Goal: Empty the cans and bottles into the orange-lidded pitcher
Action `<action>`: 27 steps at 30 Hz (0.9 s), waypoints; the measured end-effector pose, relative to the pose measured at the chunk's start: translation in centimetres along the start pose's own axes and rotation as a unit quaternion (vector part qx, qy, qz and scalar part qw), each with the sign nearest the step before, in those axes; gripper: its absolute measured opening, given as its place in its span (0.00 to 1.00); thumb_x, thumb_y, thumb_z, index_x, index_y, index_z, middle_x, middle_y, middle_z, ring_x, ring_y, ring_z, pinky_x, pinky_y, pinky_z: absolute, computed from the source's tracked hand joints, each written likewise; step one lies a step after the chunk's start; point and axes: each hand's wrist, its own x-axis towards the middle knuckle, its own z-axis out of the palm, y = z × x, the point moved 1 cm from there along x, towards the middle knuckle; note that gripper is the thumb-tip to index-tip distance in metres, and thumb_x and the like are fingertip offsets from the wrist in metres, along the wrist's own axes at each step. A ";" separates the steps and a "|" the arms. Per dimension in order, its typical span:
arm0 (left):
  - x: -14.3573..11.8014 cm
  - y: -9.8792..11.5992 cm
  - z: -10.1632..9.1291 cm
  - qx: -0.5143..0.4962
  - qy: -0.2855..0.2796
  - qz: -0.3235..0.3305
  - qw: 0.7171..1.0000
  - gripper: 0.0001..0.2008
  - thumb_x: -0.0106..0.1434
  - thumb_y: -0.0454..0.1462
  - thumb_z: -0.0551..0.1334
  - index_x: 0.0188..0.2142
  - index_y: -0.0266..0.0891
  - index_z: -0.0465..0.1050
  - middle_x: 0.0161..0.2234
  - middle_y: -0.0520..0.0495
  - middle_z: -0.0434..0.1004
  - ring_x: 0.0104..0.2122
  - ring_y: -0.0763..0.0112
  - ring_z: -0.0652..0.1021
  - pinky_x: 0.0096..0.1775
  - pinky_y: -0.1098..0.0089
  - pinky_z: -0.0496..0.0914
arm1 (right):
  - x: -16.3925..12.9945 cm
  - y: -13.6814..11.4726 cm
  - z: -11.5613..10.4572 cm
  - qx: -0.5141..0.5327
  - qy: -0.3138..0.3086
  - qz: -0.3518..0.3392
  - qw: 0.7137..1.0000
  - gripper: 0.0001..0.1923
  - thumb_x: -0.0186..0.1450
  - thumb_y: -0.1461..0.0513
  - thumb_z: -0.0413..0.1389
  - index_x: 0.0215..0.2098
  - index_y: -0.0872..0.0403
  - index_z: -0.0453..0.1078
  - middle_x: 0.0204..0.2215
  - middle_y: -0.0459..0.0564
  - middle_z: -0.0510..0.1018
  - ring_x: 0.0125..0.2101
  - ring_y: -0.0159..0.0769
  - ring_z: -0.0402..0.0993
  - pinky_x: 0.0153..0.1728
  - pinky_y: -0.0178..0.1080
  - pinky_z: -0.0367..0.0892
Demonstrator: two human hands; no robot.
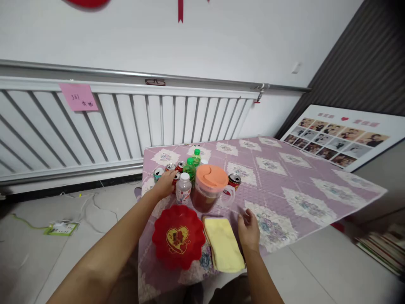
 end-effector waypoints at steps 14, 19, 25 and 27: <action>1.3 -1.2 0.9 -0.006 -0.022 0.008 1.000 0.35 0.55 0.27 0.62 0.63 0.33 0.63 0.62 0.31 0.68 0.63 0.46 0.68 0.65 0.48 0.61 | 0.2 0.4 0.2 -0.025 0.000 -0.027 0.999 0.31 0.56 0.48 0.57 0.53 0.56 0.71 0.48 0.60 0.78 0.45 0.49 0.75 0.53 0.54 0.67; 0.8 -1.2 0.7 -0.026 -0.004 -0.003 1.000 0.36 0.54 0.26 0.63 0.63 0.33 0.62 0.61 0.31 0.67 0.62 0.49 0.69 0.63 0.51 0.65 | 0.4 0.6 0.2 -0.034 -0.001 -0.029 0.999 0.31 0.56 0.47 0.57 0.52 0.56 0.71 0.49 0.61 0.78 0.46 0.49 0.75 0.53 0.55 0.66; 0.1 -0.8 0.1 -0.041 0.010 -0.003 0.999 0.38 0.53 0.26 0.65 0.64 0.32 0.61 0.60 0.31 0.67 0.63 0.49 0.68 0.64 0.52 0.64 | 0.4 0.4 0.3 -0.045 -0.004 -0.025 0.999 0.32 0.55 0.47 0.57 0.51 0.57 0.72 0.48 0.61 0.78 0.45 0.50 0.75 0.53 0.55 0.66; -0.3 -0.8 -0.3 -0.041 0.015 -0.003 0.999 0.39 0.52 0.25 0.65 0.64 0.33 0.60 0.60 0.32 0.67 0.63 0.49 0.67 0.65 0.52 0.63 | 0.3 0.3 0.3 -0.045 -0.005 -0.026 0.999 0.31 0.55 0.48 0.57 0.51 0.57 0.72 0.47 0.61 0.78 0.45 0.49 0.75 0.53 0.55 0.65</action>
